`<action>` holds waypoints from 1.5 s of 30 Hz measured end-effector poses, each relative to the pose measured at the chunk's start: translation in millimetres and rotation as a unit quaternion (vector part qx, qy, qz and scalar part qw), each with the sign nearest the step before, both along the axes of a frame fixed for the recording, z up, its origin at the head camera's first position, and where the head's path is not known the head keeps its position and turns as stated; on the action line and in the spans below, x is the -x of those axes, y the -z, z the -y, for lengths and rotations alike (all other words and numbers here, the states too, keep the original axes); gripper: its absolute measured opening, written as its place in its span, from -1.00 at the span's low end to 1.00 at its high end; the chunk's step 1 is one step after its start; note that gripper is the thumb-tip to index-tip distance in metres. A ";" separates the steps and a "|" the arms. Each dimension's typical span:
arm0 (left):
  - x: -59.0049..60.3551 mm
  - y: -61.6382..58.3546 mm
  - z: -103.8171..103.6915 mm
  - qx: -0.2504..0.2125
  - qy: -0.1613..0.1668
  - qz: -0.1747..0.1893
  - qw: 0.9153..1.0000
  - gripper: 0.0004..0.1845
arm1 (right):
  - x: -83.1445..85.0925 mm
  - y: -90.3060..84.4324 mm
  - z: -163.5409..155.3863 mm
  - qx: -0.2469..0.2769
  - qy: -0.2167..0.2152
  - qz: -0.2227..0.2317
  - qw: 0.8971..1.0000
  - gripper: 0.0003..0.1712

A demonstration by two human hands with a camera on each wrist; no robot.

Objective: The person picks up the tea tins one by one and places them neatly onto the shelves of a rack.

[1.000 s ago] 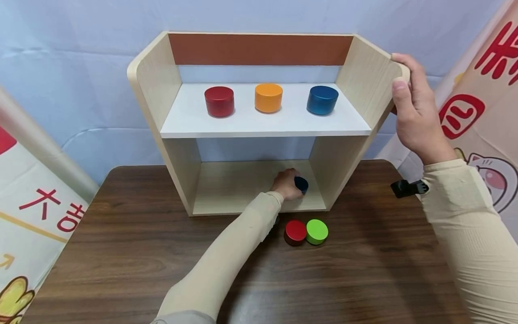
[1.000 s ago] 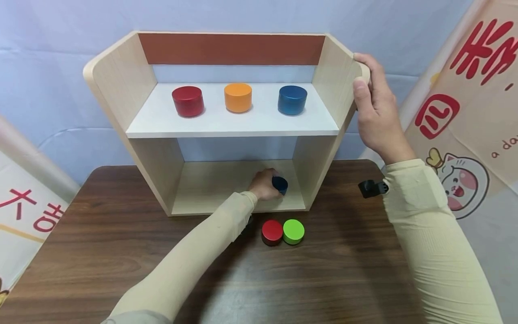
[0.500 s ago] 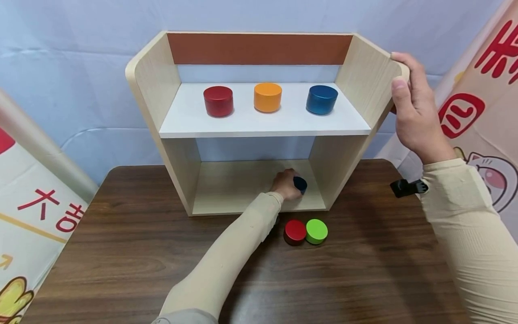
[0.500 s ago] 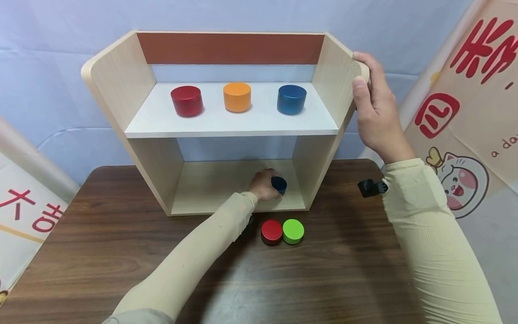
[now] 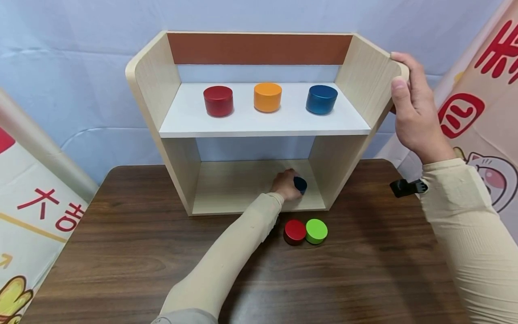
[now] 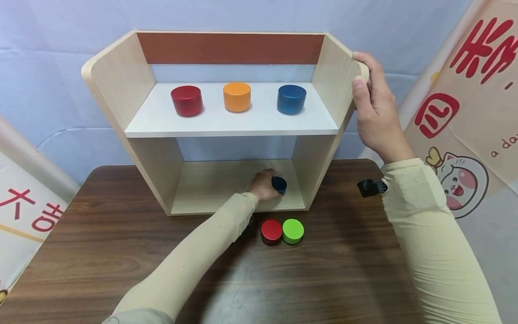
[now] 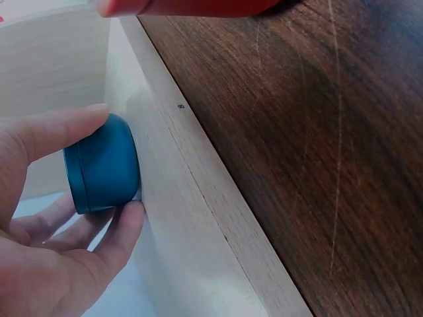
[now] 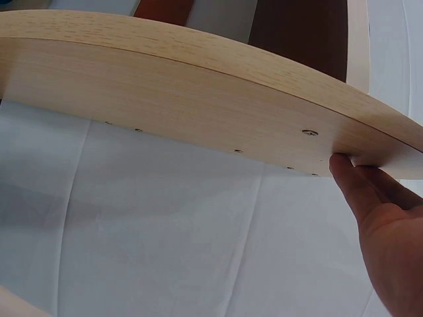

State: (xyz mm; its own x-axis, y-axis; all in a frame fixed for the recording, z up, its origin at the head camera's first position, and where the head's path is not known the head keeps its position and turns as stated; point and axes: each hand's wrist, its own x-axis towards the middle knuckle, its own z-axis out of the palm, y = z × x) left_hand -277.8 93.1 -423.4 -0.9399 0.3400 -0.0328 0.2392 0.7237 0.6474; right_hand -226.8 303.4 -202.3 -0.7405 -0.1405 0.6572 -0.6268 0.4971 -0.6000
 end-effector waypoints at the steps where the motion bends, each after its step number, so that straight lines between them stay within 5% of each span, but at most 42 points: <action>1: 0.0 -0.1 0.4 0.001 0.001 -0.001 1.000 -0.43 | -0.1 0.0 0.2 0.001 0.000 0.001 1.000 -0.46; 15: -7.4 -13.4 18.0 -0.009 0.028 -0.021 0.999 -0.25 | -1.8 -1.0 1.0 -0.001 0.000 0.007 1.000 -0.46; 25: -18.0 -29.1 51.2 -0.009 0.041 -0.055 0.998 -0.19 | -0.9 0.0 0.0 0.006 0.001 0.004 1.000 -0.46; 35: -39.4 -37.3 83.5 -0.045 0.082 -0.028 0.995 -0.24 | -0.9 0.5 0.5 -0.001 0.003 0.000 1.000 -0.46; 45: -63.5 -35.3 93.4 -0.014 0.140 -0.006 0.990 -0.20 | -0.2 0.5 0.9 0.010 0.000 0.004 1.000 -0.46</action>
State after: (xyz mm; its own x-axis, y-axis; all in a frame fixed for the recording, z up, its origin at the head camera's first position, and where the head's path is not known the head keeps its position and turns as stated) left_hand -214.3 -0.3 -388.2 -0.8087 0.5882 -0.0093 0.4353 0.6091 0.6630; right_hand -226.6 302.4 -202.8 -0.7463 -0.1272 0.6533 -0.6212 0.4856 -0.6151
